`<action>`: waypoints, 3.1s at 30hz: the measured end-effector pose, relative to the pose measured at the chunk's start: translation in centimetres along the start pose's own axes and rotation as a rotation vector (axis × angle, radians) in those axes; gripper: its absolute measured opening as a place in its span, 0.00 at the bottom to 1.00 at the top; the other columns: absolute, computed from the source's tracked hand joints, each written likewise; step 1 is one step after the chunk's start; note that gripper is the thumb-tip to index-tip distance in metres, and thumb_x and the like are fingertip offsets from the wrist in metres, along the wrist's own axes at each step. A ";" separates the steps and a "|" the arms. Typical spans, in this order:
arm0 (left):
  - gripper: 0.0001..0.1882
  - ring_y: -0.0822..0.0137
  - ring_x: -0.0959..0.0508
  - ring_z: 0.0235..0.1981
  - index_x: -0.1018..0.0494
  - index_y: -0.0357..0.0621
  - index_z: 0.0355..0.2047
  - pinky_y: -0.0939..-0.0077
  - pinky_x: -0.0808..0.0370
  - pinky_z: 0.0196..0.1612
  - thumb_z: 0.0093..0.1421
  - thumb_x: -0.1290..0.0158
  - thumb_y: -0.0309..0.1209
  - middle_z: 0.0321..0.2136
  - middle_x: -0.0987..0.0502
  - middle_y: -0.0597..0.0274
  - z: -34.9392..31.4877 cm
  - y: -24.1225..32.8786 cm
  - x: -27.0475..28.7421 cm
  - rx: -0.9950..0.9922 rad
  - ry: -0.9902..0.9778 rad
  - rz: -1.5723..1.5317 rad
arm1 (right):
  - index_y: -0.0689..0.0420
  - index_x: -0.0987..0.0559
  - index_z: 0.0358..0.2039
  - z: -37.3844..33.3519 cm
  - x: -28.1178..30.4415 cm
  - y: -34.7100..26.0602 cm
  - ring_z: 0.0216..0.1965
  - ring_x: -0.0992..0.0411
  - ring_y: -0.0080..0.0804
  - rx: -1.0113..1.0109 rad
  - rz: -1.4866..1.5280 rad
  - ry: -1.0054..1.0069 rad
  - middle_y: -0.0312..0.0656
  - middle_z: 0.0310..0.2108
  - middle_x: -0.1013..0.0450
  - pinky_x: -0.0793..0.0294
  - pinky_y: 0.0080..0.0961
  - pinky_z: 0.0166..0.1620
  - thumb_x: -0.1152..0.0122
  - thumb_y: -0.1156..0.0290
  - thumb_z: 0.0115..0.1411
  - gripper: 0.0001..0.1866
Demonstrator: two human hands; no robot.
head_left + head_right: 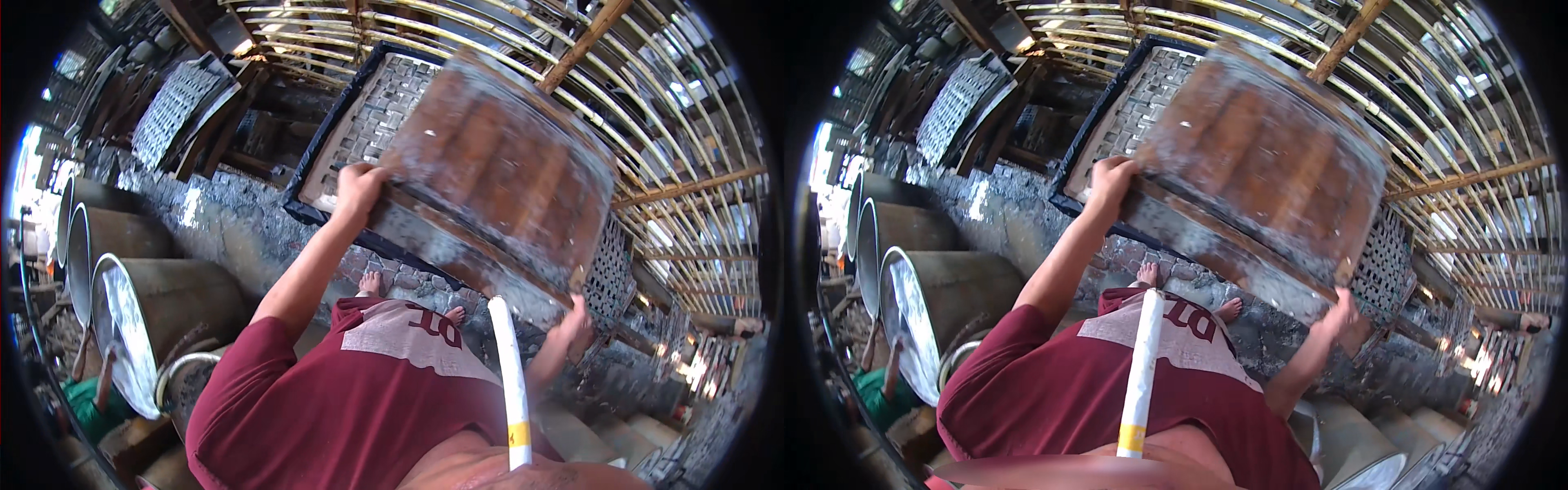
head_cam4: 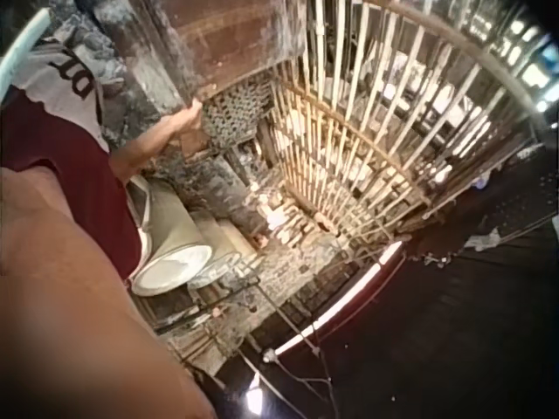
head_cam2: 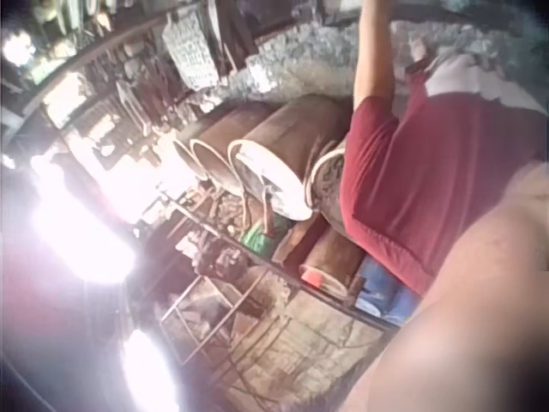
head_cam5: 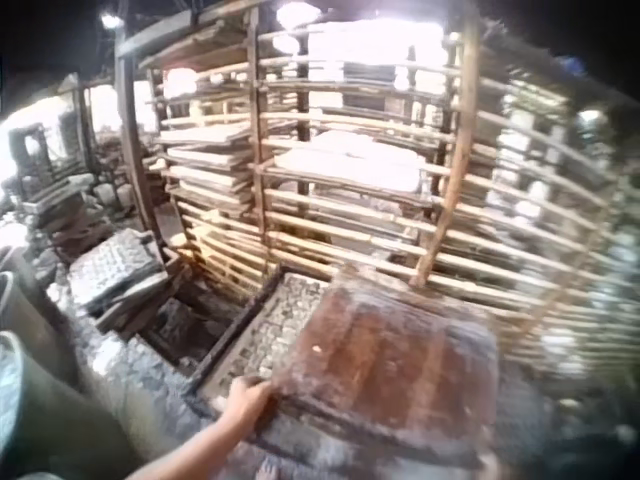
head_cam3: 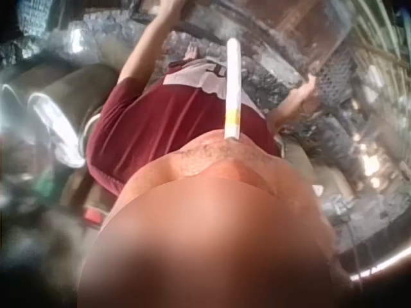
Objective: The person processes soy curd by placing a woven mesh and fabric cloth into a wooden mold, folding the cloth over the white curd, and inverting the mold to deposit the slab onto a wooden drying rack.
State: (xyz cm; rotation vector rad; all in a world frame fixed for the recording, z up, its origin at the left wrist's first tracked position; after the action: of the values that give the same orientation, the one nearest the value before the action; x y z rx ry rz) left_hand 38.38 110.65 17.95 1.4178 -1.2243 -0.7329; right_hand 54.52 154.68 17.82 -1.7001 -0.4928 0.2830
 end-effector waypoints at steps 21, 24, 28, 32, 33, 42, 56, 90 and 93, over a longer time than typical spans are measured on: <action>0.17 0.72 0.26 0.26 0.20 0.31 0.35 0.75 0.29 0.32 0.52 0.44 0.34 0.25 0.21 0.60 8.7 -2.4 12.0 0.076 -0.062 -0.043 | 0.57 0.29 0.14 -5.4 -12.8 0.0 0.22 0.44 0.22 0.013 -0.144 -0.259 0.28 0.17 0.40 0.45 0.27 0.27 0.36 0.63 0.50 0.16; 0.20 0.72 0.24 0.28 0.19 0.35 0.40 0.75 0.27 0.35 0.57 0.42 0.42 0.25 0.20 0.64 8.4 -0.4 12.2 -0.014 -0.155 0.127 | 0.63 0.27 0.18 -4.3 -11.6 -0.7 0.21 0.37 0.33 0.337 -0.681 -0.478 0.39 0.14 0.39 0.37 0.36 0.30 0.37 0.56 0.57 0.22; 0.38 0.56 0.33 0.60 0.32 0.34 0.58 0.67 0.35 0.60 0.54 0.39 0.49 0.60 0.37 0.41 10.4 -0.5 13.9 -0.424 -0.104 0.671 | 0.61 0.23 0.29 -6.8 -11.6 -4.8 0.44 0.30 0.49 0.983 -0.791 -0.128 0.50 0.39 0.28 0.32 0.41 0.47 0.35 0.61 0.55 0.15; 0.32 0.67 0.27 0.49 0.28 0.34 0.53 0.70 0.33 0.54 0.50 0.35 0.38 0.49 0.25 0.56 11.0 -5.3 17.3 -0.010 -0.380 0.570 | 0.65 0.25 0.36 -3.9 -8.8 -1.0 0.43 0.29 0.46 0.512 -0.538 -0.247 0.50 0.40 0.28 0.32 0.35 0.48 0.35 0.61 0.57 0.18; 0.27 0.70 0.24 0.40 0.26 0.33 0.48 0.73 0.29 0.47 0.51 0.35 0.35 0.40 0.21 0.60 9.4 -3.9 14.9 0.043 -0.555 0.557 | 0.66 0.25 0.37 -3.7 -8.3 1.1 0.42 0.29 0.46 0.334 -0.570 -0.302 0.51 0.40 0.28 0.31 0.34 0.48 0.35 0.60 0.58 0.20; 0.10 0.65 0.19 0.31 0.25 0.39 0.39 0.65 0.18 0.40 0.61 0.42 0.31 0.32 0.21 0.60 6.6 -8.2 15.0 0.489 -0.484 -0.101 | 0.67 0.24 0.45 -7.3 -7.7 10.7 0.36 0.30 0.26 0.308 -0.184 -0.191 0.40 0.35 0.25 0.30 0.26 0.43 0.39 0.71 0.60 0.16; 0.15 0.68 0.20 0.26 0.24 0.36 0.38 0.73 0.21 0.34 0.57 0.39 0.36 0.28 0.21 0.64 11.8 -9.5 16.2 0.471 -0.586 -0.036 | 0.62 0.17 0.38 -10.4 -9.2 10.0 0.32 0.27 0.28 -0.011 0.068 0.039 0.38 0.33 0.23 0.27 0.28 0.36 0.33 0.68 0.50 0.15; 0.09 0.65 0.23 0.25 0.26 0.43 0.34 0.71 0.23 0.35 0.50 0.44 0.21 0.23 0.25 0.66 6.4 -11.5 29.4 0.824 -0.215 -0.177 | 0.65 0.35 0.60 -11.6 -20.6 1.7 0.69 0.48 0.35 1.185 -1.038 -0.962 0.48 0.66 0.43 0.67 0.47 0.71 0.47 0.44 0.57 0.41; 0.12 0.61 0.21 0.27 0.25 0.42 0.35 0.66 0.21 0.37 0.47 0.44 0.20 0.26 0.23 0.61 3.4 -2.5 27.7 0.665 -0.015 -0.065 | 0.64 0.34 0.59 -11.0 -20.3 2.8 0.67 0.45 0.39 1.106 -0.850 -0.924 0.49 0.64 0.40 0.64 0.49 0.70 0.43 0.47 0.54 0.40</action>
State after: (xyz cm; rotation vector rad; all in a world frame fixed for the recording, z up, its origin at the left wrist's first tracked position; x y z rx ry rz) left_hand 43.75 83.18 19.87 1.9961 -1.5179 -0.3833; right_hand 42.18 135.14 15.39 -0.1277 -1.3569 0.5623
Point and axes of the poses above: each hand's wrist, its own z-axis towards the middle knuckle, its own x-axis out of the back of the hand, y = z × x, the point moved 2 cm from there along z, towards the middle knuckle
